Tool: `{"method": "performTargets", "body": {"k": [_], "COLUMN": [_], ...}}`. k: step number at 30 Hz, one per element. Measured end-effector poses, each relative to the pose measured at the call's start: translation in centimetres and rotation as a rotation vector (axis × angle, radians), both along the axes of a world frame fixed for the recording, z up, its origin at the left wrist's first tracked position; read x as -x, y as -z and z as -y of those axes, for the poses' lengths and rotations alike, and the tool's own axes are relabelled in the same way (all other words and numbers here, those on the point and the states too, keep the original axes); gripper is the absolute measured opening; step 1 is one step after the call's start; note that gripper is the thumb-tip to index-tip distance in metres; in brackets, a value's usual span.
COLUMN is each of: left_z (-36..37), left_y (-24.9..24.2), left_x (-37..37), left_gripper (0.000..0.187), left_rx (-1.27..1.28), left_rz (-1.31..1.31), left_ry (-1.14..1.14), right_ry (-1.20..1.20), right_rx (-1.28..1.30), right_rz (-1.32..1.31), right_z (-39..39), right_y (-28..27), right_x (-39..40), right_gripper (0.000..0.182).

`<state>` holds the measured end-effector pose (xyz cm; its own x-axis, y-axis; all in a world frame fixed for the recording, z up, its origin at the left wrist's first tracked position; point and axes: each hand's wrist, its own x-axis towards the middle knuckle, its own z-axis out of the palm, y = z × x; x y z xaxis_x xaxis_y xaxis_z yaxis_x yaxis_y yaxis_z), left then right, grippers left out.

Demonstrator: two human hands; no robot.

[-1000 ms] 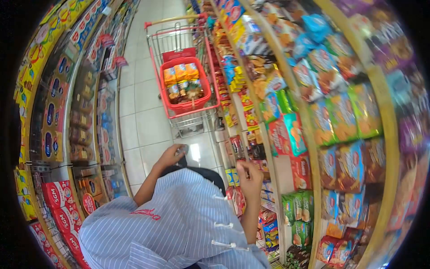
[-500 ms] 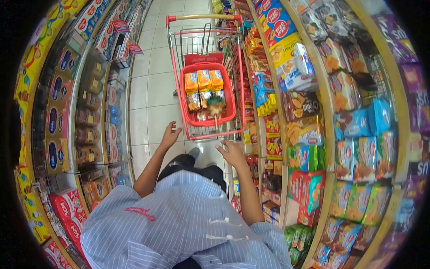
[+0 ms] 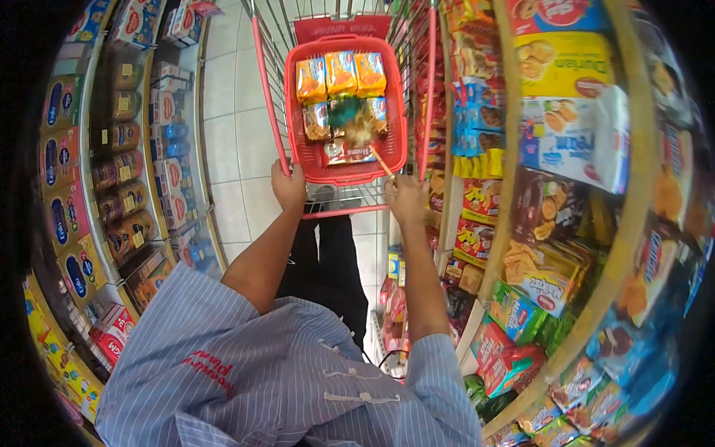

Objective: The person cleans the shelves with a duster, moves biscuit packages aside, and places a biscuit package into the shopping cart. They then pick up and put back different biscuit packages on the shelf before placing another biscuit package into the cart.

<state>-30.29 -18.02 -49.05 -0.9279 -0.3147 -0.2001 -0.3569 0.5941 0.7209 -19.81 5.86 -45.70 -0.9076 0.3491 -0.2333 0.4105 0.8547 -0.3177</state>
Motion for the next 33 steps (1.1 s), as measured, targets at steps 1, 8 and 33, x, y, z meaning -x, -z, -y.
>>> {"method": "performTargets", "body": {"k": [1, 8, 33], "left_z": [0.0, -0.5, -1.0], "left_y": [0.3, 0.4, -0.3], "left_x": [0.0, 0.2, 0.6], "left_gripper": [0.025, 0.018, 0.019], "left_rx": [0.016, 0.059, -0.049], "left_rz": [0.015, -0.05, 0.081], "left_ry": [0.004, 0.062, -0.018], "right_ry": [-0.033, -0.005, -0.025], "right_rx": [-0.053, -0.188, -0.189], "right_rz": [-0.045, -0.277, -0.263], "right_z": [0.0, 0.6, 0.3], "right_y": [0.1, 2.1, 1.7], "right_x": [0.6, 0.7, 1.1], "right_gripper": [0.023, 0.02, 0.013]}}
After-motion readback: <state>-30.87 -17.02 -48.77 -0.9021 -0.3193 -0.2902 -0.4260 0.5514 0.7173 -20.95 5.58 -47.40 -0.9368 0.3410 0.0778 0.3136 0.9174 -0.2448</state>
